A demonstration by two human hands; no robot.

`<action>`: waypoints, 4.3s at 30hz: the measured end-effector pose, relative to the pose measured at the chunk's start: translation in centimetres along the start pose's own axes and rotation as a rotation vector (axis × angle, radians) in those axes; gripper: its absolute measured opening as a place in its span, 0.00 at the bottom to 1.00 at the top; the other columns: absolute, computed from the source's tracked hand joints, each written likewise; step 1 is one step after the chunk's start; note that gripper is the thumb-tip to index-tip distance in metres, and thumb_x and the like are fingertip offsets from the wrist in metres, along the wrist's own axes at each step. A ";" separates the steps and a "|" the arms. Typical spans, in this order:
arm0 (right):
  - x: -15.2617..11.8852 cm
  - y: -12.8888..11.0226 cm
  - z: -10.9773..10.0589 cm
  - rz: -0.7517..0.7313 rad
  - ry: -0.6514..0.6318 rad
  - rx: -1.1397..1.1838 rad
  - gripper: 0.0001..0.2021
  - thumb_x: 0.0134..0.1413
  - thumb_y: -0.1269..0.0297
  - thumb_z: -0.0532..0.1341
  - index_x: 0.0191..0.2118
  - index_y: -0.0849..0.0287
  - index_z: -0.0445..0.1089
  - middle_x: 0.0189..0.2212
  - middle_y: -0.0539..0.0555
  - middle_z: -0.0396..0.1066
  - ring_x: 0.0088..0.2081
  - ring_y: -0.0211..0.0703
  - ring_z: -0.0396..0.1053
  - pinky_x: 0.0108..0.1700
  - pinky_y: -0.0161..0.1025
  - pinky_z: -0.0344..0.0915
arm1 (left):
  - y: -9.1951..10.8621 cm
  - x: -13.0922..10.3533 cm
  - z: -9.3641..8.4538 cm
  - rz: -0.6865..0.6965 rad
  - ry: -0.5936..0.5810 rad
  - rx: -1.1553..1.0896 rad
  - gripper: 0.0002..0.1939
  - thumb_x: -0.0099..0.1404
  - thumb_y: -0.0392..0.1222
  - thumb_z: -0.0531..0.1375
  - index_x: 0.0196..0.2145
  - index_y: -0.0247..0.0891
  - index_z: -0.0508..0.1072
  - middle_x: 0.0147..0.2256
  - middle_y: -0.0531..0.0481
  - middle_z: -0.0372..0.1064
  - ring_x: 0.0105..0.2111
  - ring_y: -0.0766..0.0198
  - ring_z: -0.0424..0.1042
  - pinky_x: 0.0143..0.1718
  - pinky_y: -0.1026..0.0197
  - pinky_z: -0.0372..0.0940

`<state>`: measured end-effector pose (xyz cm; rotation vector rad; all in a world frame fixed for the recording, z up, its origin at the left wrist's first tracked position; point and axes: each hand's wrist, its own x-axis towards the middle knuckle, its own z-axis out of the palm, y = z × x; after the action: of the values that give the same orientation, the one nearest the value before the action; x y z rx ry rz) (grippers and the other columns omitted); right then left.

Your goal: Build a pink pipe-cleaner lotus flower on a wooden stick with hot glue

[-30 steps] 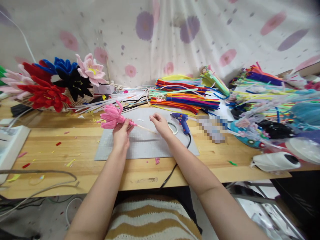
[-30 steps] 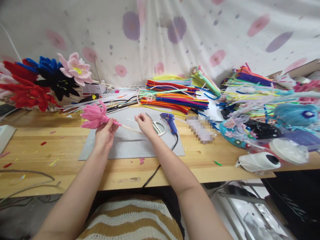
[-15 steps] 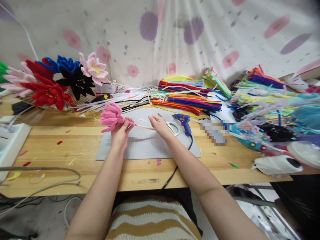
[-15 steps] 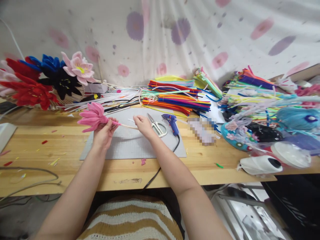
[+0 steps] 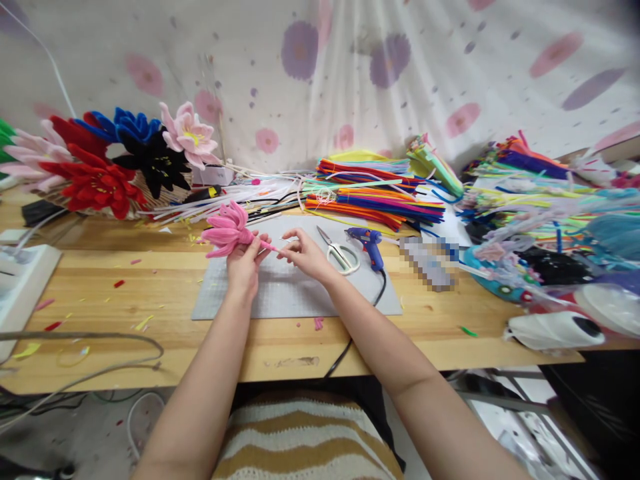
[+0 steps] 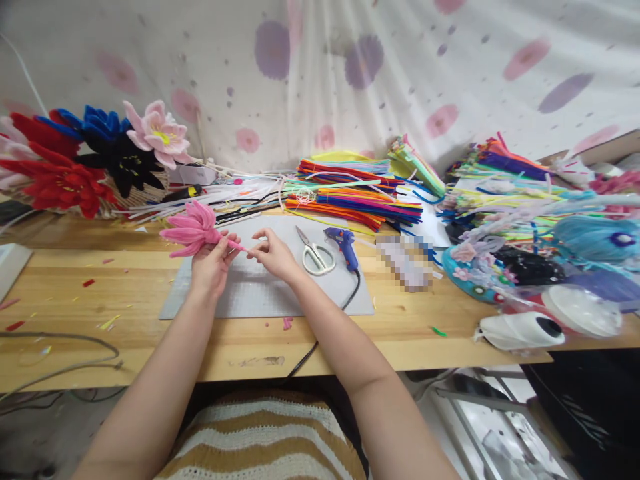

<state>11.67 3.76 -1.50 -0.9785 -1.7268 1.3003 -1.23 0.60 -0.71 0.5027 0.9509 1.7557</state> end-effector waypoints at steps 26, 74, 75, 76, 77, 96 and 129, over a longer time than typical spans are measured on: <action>-1.4 1.0 1.7 -0.349 0.303 -0.297 0.14 0.52 0.59 0.56 0.45 0.53 0.55 0.38 0.54 0.71 0.39 0.40 0.70 0.45 0.40 0.65 | -1.4 -0.8 2.0 0.150 0.248 -0.059 0.05 0.52 0.36 0.61 0.24 0.33 0.68 0.25 0.50 0.70 0.29 0.65 0.73 0.36 0.61 0.67; -0.4 0.5 1.0 0.251 0.143 0.581 0.27 0.24 0.64 0.68 0.29 0.56 0.50 0.18 0.42 0.70 0.21 0.35 0.68 0.28 0.35 0.64 | -0.6 -0.4 0.4 0.040 0.025 0.066 0.12 0.41 0.39 0.68 0.23 0.32 0.71 0.24 0.48 0.72 0.28 0.61 0.74 0.35 0.58 0.68; -0.5 0.6 1.0 0.259 0.133 0.590 0.26 0.24 0.64 0.68 0.29 0.56 0.50 0.18 0.42 0.70 0.21 0.35 0.68 0.28 0.35 0.63 | -0.6 -0.3 0.3 0.034 0.014 0.072 0.12 0.41 0.39 0.68 0.23 0.32 0.71 0.24 0.48 0.72 0.28 0.61 0.74 0.34 0.58 0.68; -0.5 0.6 1.0 0.269 0.120 0.600 0.26 0.24 0.65 0.68 0.29 0.56 0.50 0.18 0.43 0.70 0.20 0.35 0.68 0.28 0.35 0.63 | -0.5 -0.3 0.1 0.029 0.002 0.077 0.12 0.41 0.39 0.68 0.23 0.32 0.71 0.25 0.47 0.72 0.28 0.61 0.74 0.34 0.59 0.68; -0.5 0.6 1.0 0.282 0.106 0.612 0.26 0.24 0.65 0.68 0.30 0.56 0.50 0.18 0.43 0.70 0.20 0.35 0.68 0.28 0.34 0.63 | -0.5 -0.2 0.0 0.025 -0.011 0.081 0.12 0.41 0.39 0.68 0.23 0.32 0.71 0.25 0.47 0.72 0.28 0.61 0.74 0.33 0.59 0.68; 2.8 -0.2 0.6 0.315 0.097 0.399 0.17 0.34 0.68 0.67 0.30 0.59 0.58 0.20 0.45 0.68 0.23 0.31 0.67 0.30 0.32 0.65 | 3.4 3.0 -3.9 0.048 0.049 -0.015 0.05 0.48 0.34 0.65 0.26 0.33 0.72 0.25 0.51 0.73 0.28 0.68 0.73 0.31 0.67 0.68; 4.6 1.5 -6.4 0.180 0.288 -0.653 0.12 0.52 0.60 0.50 0.21 0.58 0.55 0.19 0.46 0.57 0.23 0.33 0.54 0.27 0.32 0.48 | -1.8 7.8 -1.7 -0.201 -0.010 0.225 0.04 0.56 0.32 0.57 0.24 0.32 0.65 0.23 0.52 0.66 0.27 0.70 0.69 0.36 0.62 0.66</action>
<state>15.63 10.71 -1.11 -1.6303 -1.8921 0.6385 -4.33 7.39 -3.90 0.5384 1.1586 1.4737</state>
